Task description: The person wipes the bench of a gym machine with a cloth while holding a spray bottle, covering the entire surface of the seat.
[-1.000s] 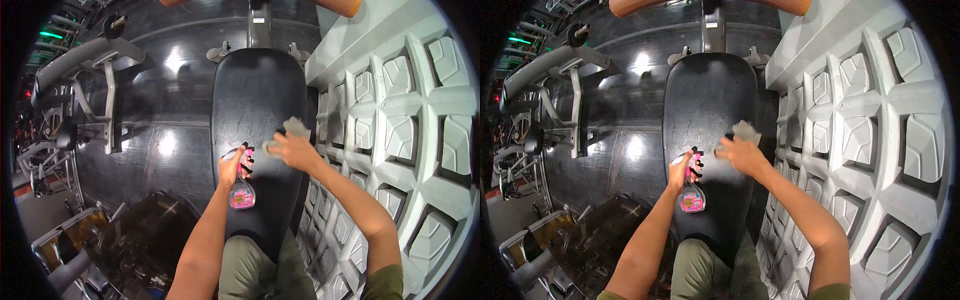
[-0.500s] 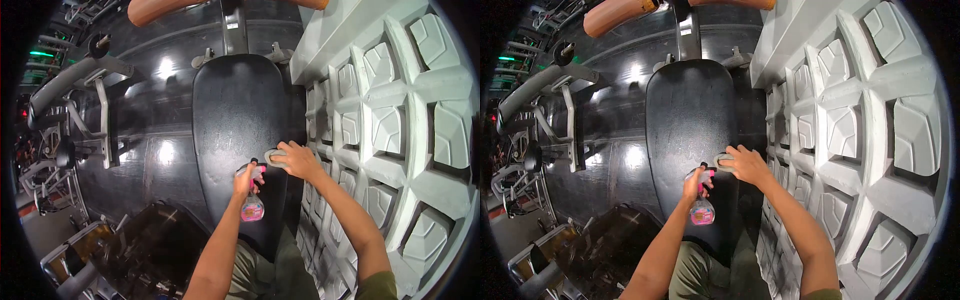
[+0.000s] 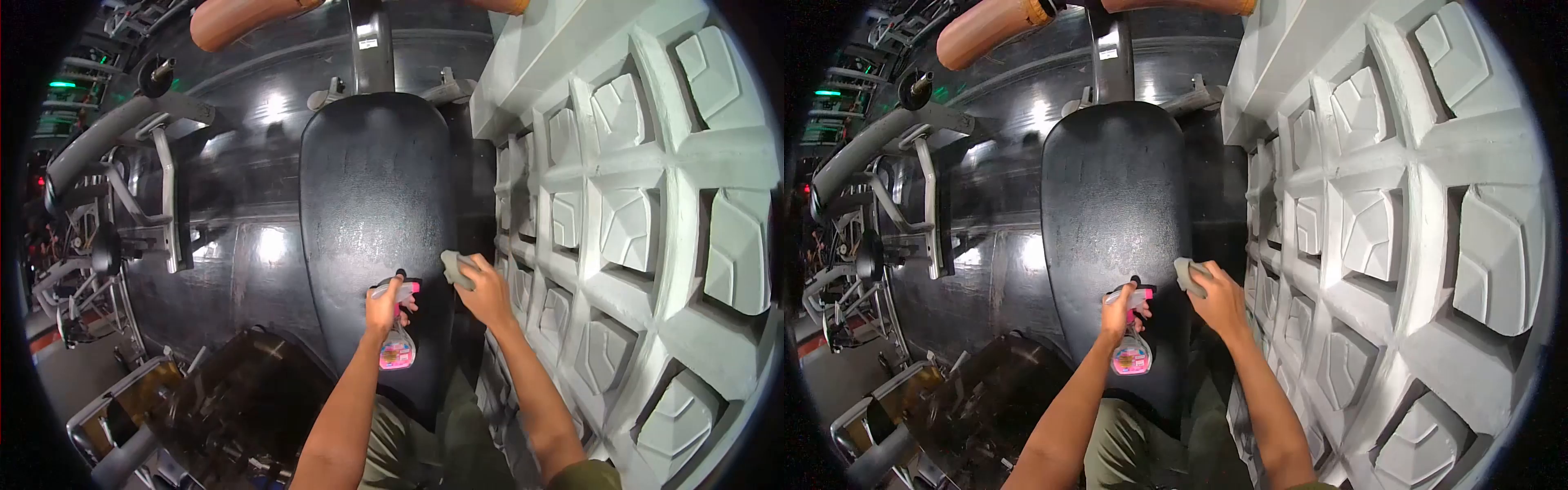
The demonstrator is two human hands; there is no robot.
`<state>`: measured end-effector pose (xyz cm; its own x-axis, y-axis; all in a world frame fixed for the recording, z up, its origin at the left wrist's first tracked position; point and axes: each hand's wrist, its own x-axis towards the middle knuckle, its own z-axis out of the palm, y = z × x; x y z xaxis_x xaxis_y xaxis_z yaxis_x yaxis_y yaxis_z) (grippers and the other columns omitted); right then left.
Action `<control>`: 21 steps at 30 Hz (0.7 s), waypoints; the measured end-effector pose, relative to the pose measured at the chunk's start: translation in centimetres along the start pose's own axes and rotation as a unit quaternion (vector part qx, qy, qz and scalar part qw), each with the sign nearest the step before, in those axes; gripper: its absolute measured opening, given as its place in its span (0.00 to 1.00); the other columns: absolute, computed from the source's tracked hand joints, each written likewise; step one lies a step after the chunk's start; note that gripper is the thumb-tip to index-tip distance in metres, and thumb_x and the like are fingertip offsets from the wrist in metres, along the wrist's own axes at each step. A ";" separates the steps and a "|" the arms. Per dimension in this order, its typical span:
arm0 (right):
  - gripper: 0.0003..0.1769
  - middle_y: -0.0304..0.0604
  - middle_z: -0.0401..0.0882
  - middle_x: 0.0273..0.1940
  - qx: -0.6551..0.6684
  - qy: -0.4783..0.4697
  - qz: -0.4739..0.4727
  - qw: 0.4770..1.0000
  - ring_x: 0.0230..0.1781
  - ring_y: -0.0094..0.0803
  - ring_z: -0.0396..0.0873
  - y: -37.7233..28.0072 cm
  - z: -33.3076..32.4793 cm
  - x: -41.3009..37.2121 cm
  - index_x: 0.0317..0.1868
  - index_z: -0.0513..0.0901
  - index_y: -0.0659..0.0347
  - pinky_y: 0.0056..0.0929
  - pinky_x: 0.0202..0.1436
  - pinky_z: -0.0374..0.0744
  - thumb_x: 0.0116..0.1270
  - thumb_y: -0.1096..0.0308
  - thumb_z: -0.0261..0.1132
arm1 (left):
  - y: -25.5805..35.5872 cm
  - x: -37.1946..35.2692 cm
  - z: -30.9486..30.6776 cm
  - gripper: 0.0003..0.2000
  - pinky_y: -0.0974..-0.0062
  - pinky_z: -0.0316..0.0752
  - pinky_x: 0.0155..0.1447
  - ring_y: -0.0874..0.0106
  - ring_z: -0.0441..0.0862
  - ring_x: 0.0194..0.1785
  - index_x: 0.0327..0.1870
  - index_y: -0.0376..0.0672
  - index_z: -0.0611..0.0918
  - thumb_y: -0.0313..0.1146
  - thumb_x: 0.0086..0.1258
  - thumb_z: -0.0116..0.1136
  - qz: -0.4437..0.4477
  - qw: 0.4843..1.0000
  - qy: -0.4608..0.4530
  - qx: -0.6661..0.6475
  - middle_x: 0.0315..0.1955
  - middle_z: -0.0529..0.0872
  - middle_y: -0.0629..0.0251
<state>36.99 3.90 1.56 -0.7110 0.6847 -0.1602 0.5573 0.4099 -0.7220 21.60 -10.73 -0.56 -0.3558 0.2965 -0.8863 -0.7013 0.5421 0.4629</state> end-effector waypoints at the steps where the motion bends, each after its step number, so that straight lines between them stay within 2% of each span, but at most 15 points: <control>1: 0.16 0.44 0.78 0.45 0.000 0.019 0.019 1.000 0.44 0.50 0.81 0.1 0.1 0.4 0.48 0.85 0.52 0.44 0.45 0.79 0.58 0.70 0.68 | 0.0 0.0 0.0 0.22 0.71 0.70 0.14 0.67 0.79 0.14 0.32 0.30 0.83 0.47 0.69 0.59 0.003 1.000 0.001 0.000 0.22 0.84 0.53; 3: 0.15 0.46 0.78 0.45 0.000 0.056 0.058 0.997 0.44 0.51 0.81 0.5 0.6 2.4 0.48 0.84 0.55 0.45 0.46 0.79 0.59 0.69 0.68 | 0.1 -0.1 0.1 0.22 0.71 0.70 0.14 0.67 0.79 0.14 0.32 0.30 0.83 0.47 0.69 0.59 0.010 1.000 0.004 -0.001 0.22 0.84 0.54; 4: 0.13 0.50 0.79 0.44 0.023 0.098 0.059 0.993 0.43 0.56 0.79 1.5 1.5 3.4 0.47 0.83 0.61 0.46 0.47 0.78 0.62 0.67 0.65 | 0.1 -0.2 0.2 0.22 0.71 0.71 0.14 0.67 0.79 0.14 0.33 0.30 0.83 0.47 0.70 0.58 0.012 1.000 0.006 0.001 0.22 0.84 0.54; 8: 0.14 0.58 0.80 0.41 0.131 0.097 0.115 0.980 0.42 0.61 0.78 3.6 3.2 4.8 0.45 0.81 0.68 0.48 0.48 0.75 0.64 0.66 0.60 | 0.5 -0.2 0.1 0.21 0.71 0.72 0.14 0.67 0.80 0.16 0.34 0.30 0.83 0.46 0.70 0.58 0.008 1.000 -0.007 0.009 0.23 0.84 0.54; 9: 0.15 0.59 0.80 0.41 0.160 0.068 0.153 0.973 0.43 0.61 0.78 3.5 3.2 3.9 0.45 0.81 0.68 0.48 0.48 0.75 0.64 0.65 0.61 | 0.5 -0.3 0.2 0.21 0.71 0.72 0.14 0.67 0.80 0.16 0.34 0.30 0.83 0.46 0.70 0.57 0.009 1.000 -0.003 0.007 0.23 0.84 0.54; 11: 0.15 0.60 0.81 0.40 0.159 0.061 0.137 0.976 0.42 0.61 0.79 4.3 4.0 1.0 0.45 0.82 0.68 0.48 0.47 0.76 0.64 0.64 0.62 | 0.5 -0.4 0.4 0.22 0.71 0.72 0.15 0.66 0.81 0.17 0.35 0.30 0.83 0.47 0.70 0.57 0.011 1.000 0.006 -0.001 0.23 0.84 0.54; 14: 0.16 0.59 0.81 0.39 0.155 0.030 0.187 0.970 0.42 0.60 0.80 2.3 3.3 -2.8 0.42 0.82 0.69 0.47 0.47 0.77 0.64 0.62 0.63 | 0.5 -0.2 0.2 0.22 0.71 0.73 0.15 0.66 0.82 0.19 0.36 0.30 0.83 0.46 0.70 0.57 0.005 1.000 -0.005 0.007 0.23 0.84 0.54; 17: 0.16 0.58 0.81 0.39 0.146 0.013 0.176 0.973 0.43 0.59 0.79 2.7 3.2 -2.8 0.43 0.82 0.68 0.47 0.47 0.76 0.64 0.62 0.63 | 0.5 -0.2 0.2 0.21 0.70 0.73 0.15 0.66 0.80 0.17 0.35 0.31 0.82 0.47 0.70 0.56 0.007 1.000 -0.011 0.014 0.23 0.84 0.55; 19: 0.16 0.58 0.80 0.40 0.110 0.058 0.144 0.982 0.43 0.59 0.79 2.8 3.6 -1.1 0.45 0.81 0.67 0.49 0.48 0.76 0.64 0.63 0.62 | 0.3 0.0 0.2 0.21 0.69 0.73 0.16 0.67 0.76 0.12 0.35 0.33 0.81 0.49 0.70 0.55 0.015 1.000 -0.013 0.019 0.22 0.84 0.56; 21: 0.16 0.58 0.80 0.41 0.100 0.093 0.136 0.981 0.43 0.60 0.78 2.9 4.1 0.8 0.45 0.81 0.67 0.49 0.48 0.75 0.65 0.63 0.61 | 0.2 0.3 0.1 0.21 0.69 0.73 0.16 0.66 0.77 0.14 0.37 0.35 0.81 0.50 0.70 0.54 0.012 1.000 -0.017 0.021 0.22 0.83 0.57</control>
<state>36.30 3.13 -3.43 -0.4466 0.8584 -0.2525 0.6068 0.0832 -0.7905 21.43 -10.48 -0.72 -0.3510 0.3354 -0.8742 -0.6665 0.5662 0.4849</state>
